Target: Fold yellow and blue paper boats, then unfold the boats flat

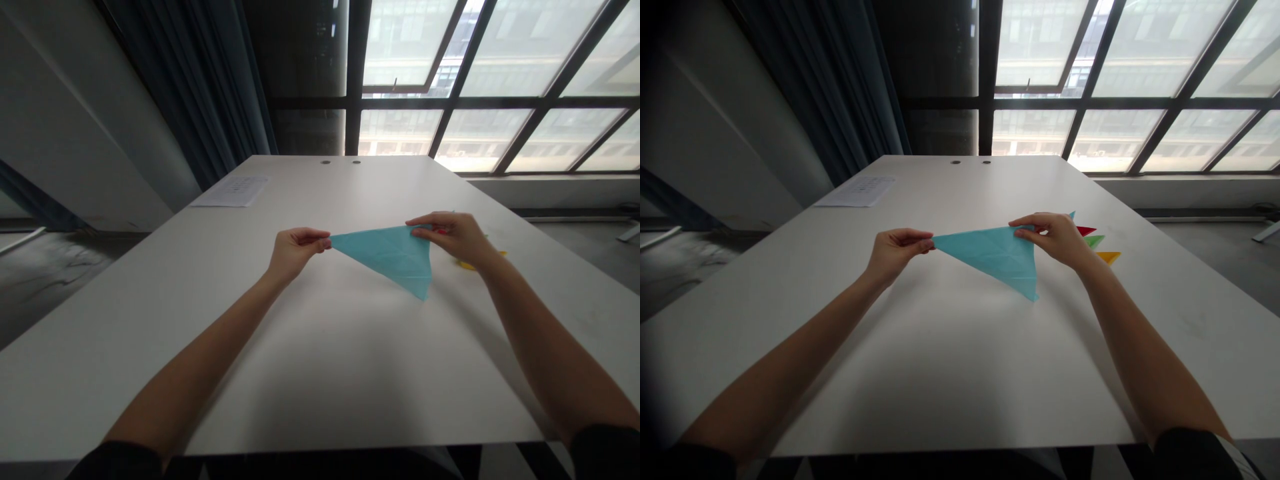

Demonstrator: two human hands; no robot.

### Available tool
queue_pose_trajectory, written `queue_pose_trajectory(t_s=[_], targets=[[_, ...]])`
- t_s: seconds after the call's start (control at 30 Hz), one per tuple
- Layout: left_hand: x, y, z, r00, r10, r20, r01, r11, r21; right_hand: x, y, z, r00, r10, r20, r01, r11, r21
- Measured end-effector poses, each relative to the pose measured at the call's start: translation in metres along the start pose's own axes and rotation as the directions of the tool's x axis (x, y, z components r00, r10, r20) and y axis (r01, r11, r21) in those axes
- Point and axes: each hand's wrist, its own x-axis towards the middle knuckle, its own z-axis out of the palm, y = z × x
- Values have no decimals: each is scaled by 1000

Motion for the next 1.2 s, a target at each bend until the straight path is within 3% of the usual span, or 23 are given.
queue_pose_trajectory(t_s=[0.47, 0.7, 0.83, 0.97, 1.2], targets=[[3, -5, -4, 996, 23, 88, -29, 997, 67, 0, 3, -3, 1000, -14, 25, 16, 994, -108], [7, -6, -7, 993, -13, 119, -15, 974, 225, 1, 3, 0, 996, 19, 89, -1, 981, -193], [9, -10, -12, 981, -116, 154, 81, 973, 218, 2, 8, 10, 985, 56, 162, -28, 986, -166], [11, -11, -17, 940, -233, 247, 200, 968, 154, 2, 16, 20, 974, 101, 202, -71, 986, -150], [11, -6, -18, 934, -248, 259, 215, 965, 148, 2, 19, 19, 983, 91, 162, -73, 991, -110]])
